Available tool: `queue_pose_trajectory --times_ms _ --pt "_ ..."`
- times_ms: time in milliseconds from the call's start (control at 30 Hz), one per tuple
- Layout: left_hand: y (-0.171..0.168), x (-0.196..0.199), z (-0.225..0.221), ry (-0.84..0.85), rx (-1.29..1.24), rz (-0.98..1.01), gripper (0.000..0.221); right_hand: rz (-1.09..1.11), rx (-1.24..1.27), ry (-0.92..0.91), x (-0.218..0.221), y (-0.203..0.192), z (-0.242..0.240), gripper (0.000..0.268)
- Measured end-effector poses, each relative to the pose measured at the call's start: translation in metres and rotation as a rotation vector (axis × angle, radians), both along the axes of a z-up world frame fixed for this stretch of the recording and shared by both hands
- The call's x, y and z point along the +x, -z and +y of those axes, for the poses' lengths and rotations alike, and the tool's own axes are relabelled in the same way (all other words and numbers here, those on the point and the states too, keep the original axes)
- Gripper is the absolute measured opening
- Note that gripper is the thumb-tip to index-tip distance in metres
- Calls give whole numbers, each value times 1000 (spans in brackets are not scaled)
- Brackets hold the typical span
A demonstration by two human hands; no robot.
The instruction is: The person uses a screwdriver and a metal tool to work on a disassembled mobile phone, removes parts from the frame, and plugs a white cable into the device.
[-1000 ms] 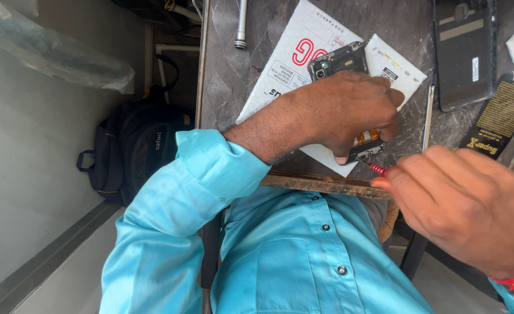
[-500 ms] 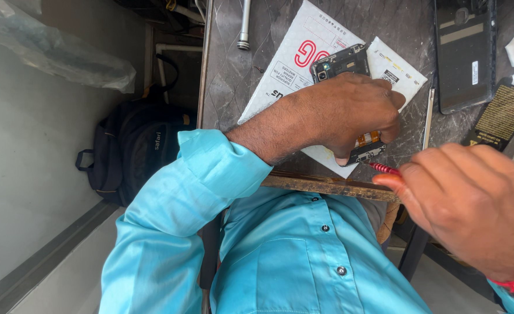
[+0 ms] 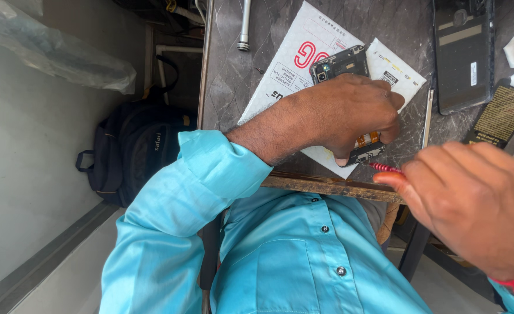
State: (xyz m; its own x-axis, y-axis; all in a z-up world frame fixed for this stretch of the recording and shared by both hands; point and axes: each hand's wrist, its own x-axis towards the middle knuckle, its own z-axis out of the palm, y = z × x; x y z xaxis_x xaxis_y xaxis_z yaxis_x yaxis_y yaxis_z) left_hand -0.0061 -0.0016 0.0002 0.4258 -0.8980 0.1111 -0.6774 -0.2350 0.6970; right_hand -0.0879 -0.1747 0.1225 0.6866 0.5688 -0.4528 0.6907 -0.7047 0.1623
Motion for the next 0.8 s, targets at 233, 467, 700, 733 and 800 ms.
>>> queue_pose_trajectory --times_ms 233,467,700,733,800 --pt "1 1 0 11 4 4 64 -32 154 -46 1 -2 2 33" --pt "2 2 0 14 -4 8 64 -27 61 -14 -4 1 3 29" --pt "5 1 -2 7 -29 -19 63 -132 378 -67 -5 -3 14 15" --pt "5 1 -2 15 -17 -18 62 -134 371 -42 -5 -2 14 17" --pt "4 1 -1 11 -30 -14 62 -141 358 7 -6 0 14 21"
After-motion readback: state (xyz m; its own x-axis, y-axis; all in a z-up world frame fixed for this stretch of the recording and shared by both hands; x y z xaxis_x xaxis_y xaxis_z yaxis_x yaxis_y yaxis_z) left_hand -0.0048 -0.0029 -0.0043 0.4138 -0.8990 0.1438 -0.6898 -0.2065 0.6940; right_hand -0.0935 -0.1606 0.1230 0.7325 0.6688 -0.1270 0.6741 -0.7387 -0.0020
